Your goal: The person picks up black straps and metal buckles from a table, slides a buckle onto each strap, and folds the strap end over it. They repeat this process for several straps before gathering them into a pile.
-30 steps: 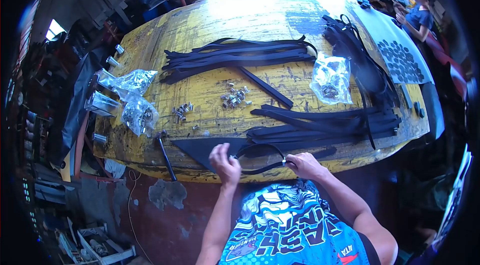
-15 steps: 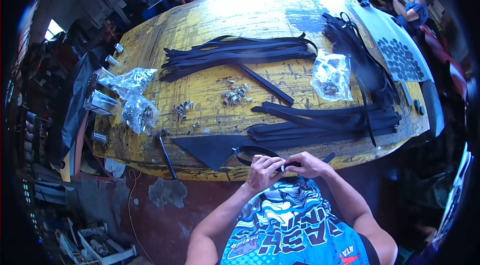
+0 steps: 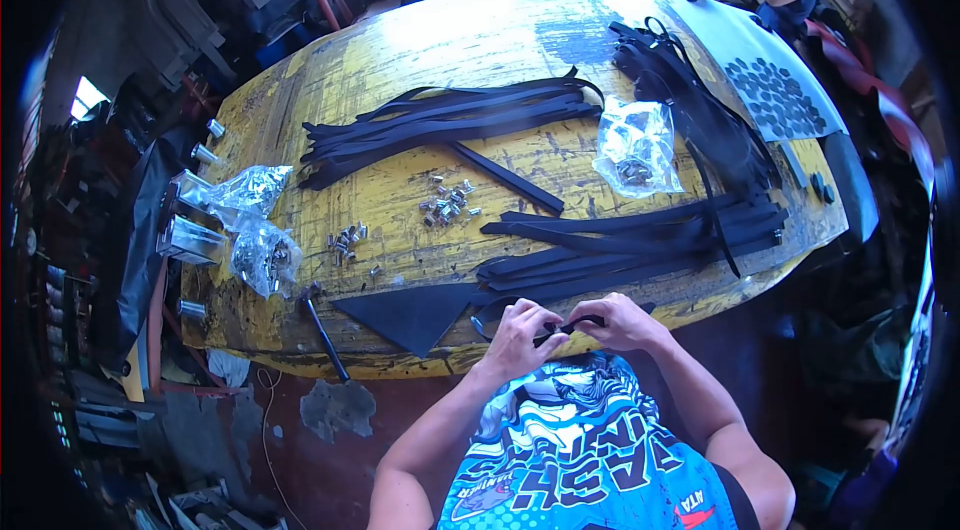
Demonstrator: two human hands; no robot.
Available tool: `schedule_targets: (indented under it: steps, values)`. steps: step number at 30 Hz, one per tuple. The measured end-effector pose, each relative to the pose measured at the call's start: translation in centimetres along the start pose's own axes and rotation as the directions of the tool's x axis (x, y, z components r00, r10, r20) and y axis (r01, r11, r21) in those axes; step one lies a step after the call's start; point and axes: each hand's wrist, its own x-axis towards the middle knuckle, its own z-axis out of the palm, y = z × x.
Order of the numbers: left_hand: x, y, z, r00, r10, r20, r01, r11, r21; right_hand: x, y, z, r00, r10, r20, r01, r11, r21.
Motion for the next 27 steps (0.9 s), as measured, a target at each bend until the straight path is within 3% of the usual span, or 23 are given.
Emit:
schedule_targets:
  steps: [3,8,15,18,20,21,22,24,25,27]
  values:
    - [1.2,0.4,-0.6,0.997,0.060,0.040,-0.063,0.995,0.077,-0.4,-1.0,-1.0,0.999,-0.003,-0.055,0.001,0.999,-0.038]
    - [2.9,1.7,-1.0,0.999,0.013,0.044,-0.013,1.000,-0.003,-1.6,-1.5,-2.2,0.985,-0.039,-0.169,0.035,0.999,-0.023]
    - [5.2,3.3,-0.8,0.995,0.100,0.028,-0.097,0.992,-0.075,-3.9,-2.2,-3.8,0.954,-0.063,-0.294,0.060,0.998,-0.020]
    - [6.1,4.1,-1.4,0.981,0.160,0.110,-0.141,0.977,-0.159,-5.5,-1.8,-5.6,0.979,-0.007,-0.206,0.013,1.000,0.025]
    - [6.4,4.5,-2.6,0.956,0.146,0.256,-0.100,0.978,-0.186,-7.5,-2.0,-8.7,0.992,-0.034,-0.119,0.050,0.990,0.134]
    - [6.6,4.6,-3.0,0.942,0.089,0.325,0.023,0.946,-0.323,-8.7,-2.4,-10.4,0.996,-0.055,-0.075,0.068,0.980,0.188]
    - [6.8,4.6,-3.2,0.915,0.042,0.401,0.152,0.885,-0.440,-10.0,-3.3,-11.9,1.000,-0.010,0.012,0.004,0.898,0.440]
    - [7.3,6.6,-3.4,0.881,-0.009,0.473,0.373,0.628,-0.683,-11.5,-3.6,-13.8,0.990,-0.136,-0.026,0.115,0.707,0.698]
    - [7.6,6.2,-2.7,0.889,0.014,0.457,0.348,0.629,-0.695,-11.8,-3.8,-14.5,0.972,-0.216,-0.094,0.206,0.585,0.784]
    - [8.1,3.7,-0.3,0.905,0.056,0.421,0.296,0.626,-0.721,-12.5,-5.3,-16.8,0.959,-0.209,-0.190,0.271,0.493,0.827]
